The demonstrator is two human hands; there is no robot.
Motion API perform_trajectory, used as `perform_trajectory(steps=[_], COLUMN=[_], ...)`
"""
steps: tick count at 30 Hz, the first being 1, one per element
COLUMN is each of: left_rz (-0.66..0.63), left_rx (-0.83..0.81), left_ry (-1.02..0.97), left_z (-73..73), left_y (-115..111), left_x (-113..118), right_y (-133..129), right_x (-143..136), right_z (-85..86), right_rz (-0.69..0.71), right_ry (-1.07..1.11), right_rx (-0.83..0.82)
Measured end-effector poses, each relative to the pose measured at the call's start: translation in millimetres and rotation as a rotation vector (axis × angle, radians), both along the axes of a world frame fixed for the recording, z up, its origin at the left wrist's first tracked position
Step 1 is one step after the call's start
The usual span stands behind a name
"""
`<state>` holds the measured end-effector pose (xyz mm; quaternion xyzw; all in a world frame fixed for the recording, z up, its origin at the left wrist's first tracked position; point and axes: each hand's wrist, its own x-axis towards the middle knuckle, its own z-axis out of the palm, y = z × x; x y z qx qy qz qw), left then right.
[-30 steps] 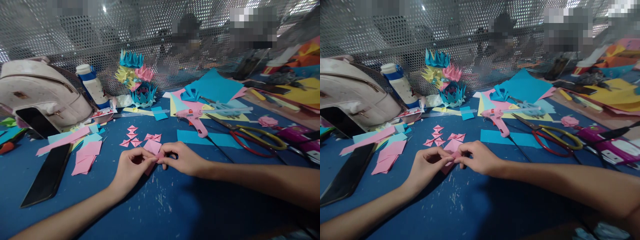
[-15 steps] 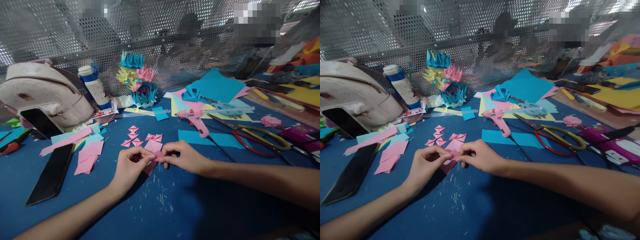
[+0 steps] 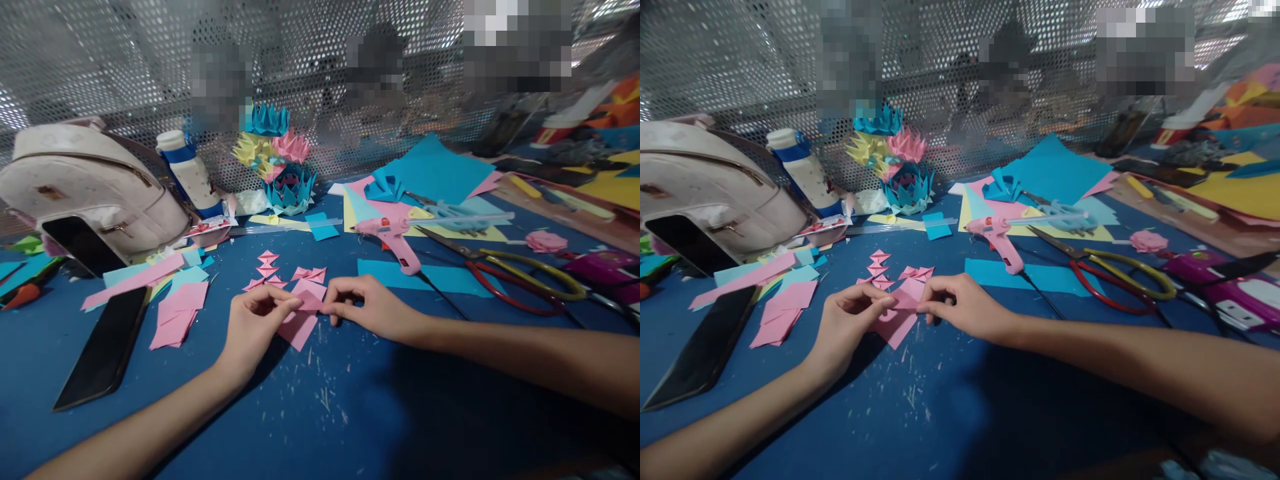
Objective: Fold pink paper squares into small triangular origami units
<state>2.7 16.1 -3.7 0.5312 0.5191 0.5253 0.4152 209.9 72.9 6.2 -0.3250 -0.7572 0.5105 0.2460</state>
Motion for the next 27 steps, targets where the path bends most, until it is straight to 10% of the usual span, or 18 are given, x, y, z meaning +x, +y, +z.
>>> perform_trajectory(steps=[27], left_rz=[-0.201], left_rx=[-0.013], left_ry=[-0.043], left_z=[0.5], left_y=[0.0], left_x=[4.1], right_y=[0.4], right_x=[2.8], right_z=[-4.4], right_rz=[0.148], right_ry=[0.069], right_rx=[0.032])
